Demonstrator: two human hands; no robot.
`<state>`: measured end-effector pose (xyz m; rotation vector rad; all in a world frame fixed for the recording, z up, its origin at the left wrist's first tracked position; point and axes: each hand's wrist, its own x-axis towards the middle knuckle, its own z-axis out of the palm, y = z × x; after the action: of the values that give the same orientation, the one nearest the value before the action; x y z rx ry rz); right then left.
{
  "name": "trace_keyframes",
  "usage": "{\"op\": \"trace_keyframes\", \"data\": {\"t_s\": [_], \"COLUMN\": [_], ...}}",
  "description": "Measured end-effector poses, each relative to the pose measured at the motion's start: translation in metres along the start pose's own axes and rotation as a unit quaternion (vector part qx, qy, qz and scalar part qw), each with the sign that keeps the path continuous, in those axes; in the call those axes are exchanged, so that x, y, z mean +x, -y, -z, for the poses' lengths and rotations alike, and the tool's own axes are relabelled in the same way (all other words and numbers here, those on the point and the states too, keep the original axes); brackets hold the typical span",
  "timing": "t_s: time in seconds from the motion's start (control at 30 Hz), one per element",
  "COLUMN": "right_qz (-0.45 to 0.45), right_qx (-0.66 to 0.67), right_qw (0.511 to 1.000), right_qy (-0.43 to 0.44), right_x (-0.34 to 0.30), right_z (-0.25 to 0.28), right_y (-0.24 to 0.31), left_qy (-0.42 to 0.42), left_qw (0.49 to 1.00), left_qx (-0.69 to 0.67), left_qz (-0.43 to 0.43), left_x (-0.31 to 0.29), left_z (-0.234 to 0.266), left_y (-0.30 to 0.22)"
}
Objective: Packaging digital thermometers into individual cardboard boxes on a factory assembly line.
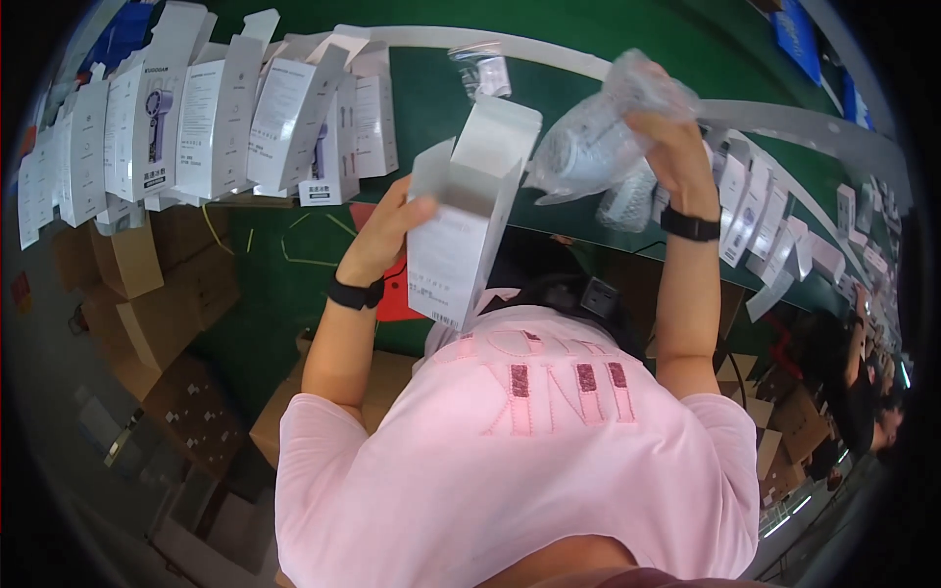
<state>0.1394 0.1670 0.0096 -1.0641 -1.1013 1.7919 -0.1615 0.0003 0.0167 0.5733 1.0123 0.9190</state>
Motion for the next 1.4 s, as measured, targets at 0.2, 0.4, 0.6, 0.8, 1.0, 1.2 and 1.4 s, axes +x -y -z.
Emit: {"op": "trace_keyframes", "data": {"t_s": [0.2,0.4,0.6,0.8,1.0,1.2,1.4], "right_qz": [0.148,0.331,0.471,0.531,0.533,0.415,0.123], "right_qx": [-0.086,-0.187,-0.245,-0.391,-0.362,-0.202,-0.073], "right_qw": [0.982,0.924,0.841,0.747,0.758,0.887,0.985], "right_qy": [0.08,0.043,-0.11,-0.082,-0.098,-0.029,-0.092], "right_x": [-0.074,-0.113,-0.126,-0.126,-0.123,-0.115,-0.093], "right_z": [-0.02,-0.018,-0.064,-0.059,-0.067,-0.073,0.056], "right_y": [0.092,0.114,0.121,0.133,0.129,0.143,0.159], "left_qy": [0.107,0.204,0.256,0.279,0.307,0.32,0.177], "left_qw": [0.98,0.941,0.77,0.812,0.843,0.862,0.966], "left_qx": [-0.106,-0.216,-0.583,-0.513,-0.438,-0.369,-0.186], "left_qz": [-0.126,-0.16,0.034,-0.017,-0.067,-0.135,-0.023], "left_x": [0.014,0.041,0.085,0.096,0.1,0.095,0.046], "left_z": [-0.016,-0.1,-0.112,-0.121,-0.139,-0.147,-0.127], "left_y": [0.01,-0.014,0.037,0.034,0.028,0.026,-0.013]}}
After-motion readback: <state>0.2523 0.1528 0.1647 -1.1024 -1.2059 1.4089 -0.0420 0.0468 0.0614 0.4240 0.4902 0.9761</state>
